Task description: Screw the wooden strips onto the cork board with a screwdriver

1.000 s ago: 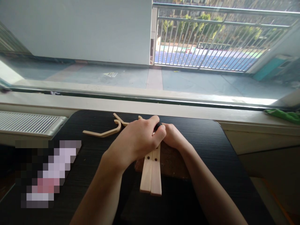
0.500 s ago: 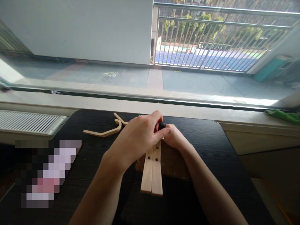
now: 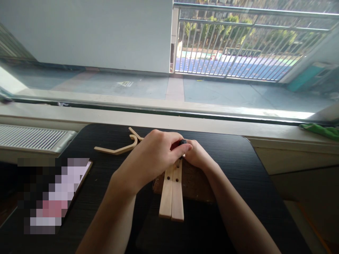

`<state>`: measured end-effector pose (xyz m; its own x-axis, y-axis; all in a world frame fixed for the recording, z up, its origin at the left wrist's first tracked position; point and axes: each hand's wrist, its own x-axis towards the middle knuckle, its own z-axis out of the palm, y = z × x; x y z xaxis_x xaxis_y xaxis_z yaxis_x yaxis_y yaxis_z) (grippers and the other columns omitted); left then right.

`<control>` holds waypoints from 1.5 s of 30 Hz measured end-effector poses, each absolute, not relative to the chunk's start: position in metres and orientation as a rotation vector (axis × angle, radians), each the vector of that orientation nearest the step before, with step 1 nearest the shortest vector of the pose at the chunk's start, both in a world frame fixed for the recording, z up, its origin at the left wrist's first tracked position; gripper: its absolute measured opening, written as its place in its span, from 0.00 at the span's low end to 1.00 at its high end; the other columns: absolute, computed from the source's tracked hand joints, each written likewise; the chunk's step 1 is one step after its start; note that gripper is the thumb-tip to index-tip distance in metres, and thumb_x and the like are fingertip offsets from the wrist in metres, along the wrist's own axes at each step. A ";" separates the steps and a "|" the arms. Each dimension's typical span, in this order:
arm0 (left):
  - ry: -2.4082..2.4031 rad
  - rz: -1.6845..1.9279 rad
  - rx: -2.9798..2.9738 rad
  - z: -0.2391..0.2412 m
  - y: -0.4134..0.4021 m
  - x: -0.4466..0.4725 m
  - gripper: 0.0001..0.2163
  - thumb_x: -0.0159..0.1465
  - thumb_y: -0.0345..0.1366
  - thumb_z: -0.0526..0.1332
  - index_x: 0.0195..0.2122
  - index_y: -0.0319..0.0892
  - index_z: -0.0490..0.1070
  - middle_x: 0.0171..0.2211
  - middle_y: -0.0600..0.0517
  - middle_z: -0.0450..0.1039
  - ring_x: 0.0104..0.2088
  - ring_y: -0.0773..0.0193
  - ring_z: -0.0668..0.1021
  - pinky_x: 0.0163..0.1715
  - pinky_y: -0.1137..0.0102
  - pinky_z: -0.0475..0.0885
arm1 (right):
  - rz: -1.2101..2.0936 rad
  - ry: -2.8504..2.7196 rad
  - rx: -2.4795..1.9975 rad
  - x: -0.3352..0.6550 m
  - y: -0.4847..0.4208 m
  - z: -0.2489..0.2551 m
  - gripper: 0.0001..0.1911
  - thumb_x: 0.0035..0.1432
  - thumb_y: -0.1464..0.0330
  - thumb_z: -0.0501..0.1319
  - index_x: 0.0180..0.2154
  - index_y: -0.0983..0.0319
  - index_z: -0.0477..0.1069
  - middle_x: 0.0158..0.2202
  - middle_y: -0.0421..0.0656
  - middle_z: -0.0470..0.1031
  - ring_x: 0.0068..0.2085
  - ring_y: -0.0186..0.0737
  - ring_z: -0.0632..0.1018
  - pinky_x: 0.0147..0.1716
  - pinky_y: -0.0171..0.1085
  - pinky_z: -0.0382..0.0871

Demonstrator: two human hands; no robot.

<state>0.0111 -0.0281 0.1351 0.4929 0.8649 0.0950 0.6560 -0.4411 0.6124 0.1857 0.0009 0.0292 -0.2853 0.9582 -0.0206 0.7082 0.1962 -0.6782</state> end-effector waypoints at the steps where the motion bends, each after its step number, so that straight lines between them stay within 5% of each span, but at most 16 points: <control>1: 1.231 0.541 2.205 0.136 -0.028 0.011 0.16 0.68 0.45 0.56 0.32 0.42 0.78 0.26 0.53 0.76 0.27 0.65 0.74 0.27 0.72 0.63 | 0.833 -2.074 -1.555 0.186 0.001 0.031 0.08 0.60 0.71 0.57 0.34 0.62 0.75 0.34 0.44 0.80 0.35 0.41 0.77 0.34 0.35 0.65; 19: 1.110 0.530 2.055 0.139 -0.028 0.003 0.13 0.66 0.40 0.57 0.47 0.47 0.78 0.39 0.52 0.82 0.36 0.61 0.80 0.34 0.71 0.71 | 0.703 -2.131 -1.554 0.184 0.004 0.026 0.09 0.58 0.73 0.55 0.28 0.64 0.73 0.27 0.43 0.76 0.30 0.39 0.74 0.28 0.34 0.59; 35: 1.304 0.444 2.207 0.141 -0.028 0.000 0.15 0.68 0.43 0.52 0.39 0.44 0.78 0.23 0.54 0.75 0.23 0.66 0.73 0.24 0.72 0.61 | 0.582 -2.024 -1.507 0.194 -0.010 0.041 0.11 0.63 0.71 0.53 0.38 0.61 0.74 0.33 0.42 0.79 0.33 0.38 0.75 0.35 0.35 0.63; 45: 1.373 0.435 2.302 0.144 -0.029 0.002 0.18 0.68 0.48 0.53 0.31 0.43 0.76 0.27 0.51 0.77 0.29 0.61 0.77 0.27 0.70 0.62 | 0.447 -1.934 -1.698 0.204 -0.064 0.028 0.13 0.65 0.67 0.50 0.44 0.59 0.71 0.45 0.46 0.77 0.47 0.46 0.75 0.48 0.45 0.61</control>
<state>0.0023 -0.0286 0.1437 0.4624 0.8852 0.0509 0.7529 -0.4223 0.5049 0.2043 -0.0637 0.0283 -0.0761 0.9830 0.1670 0.8103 0.1586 -0.5642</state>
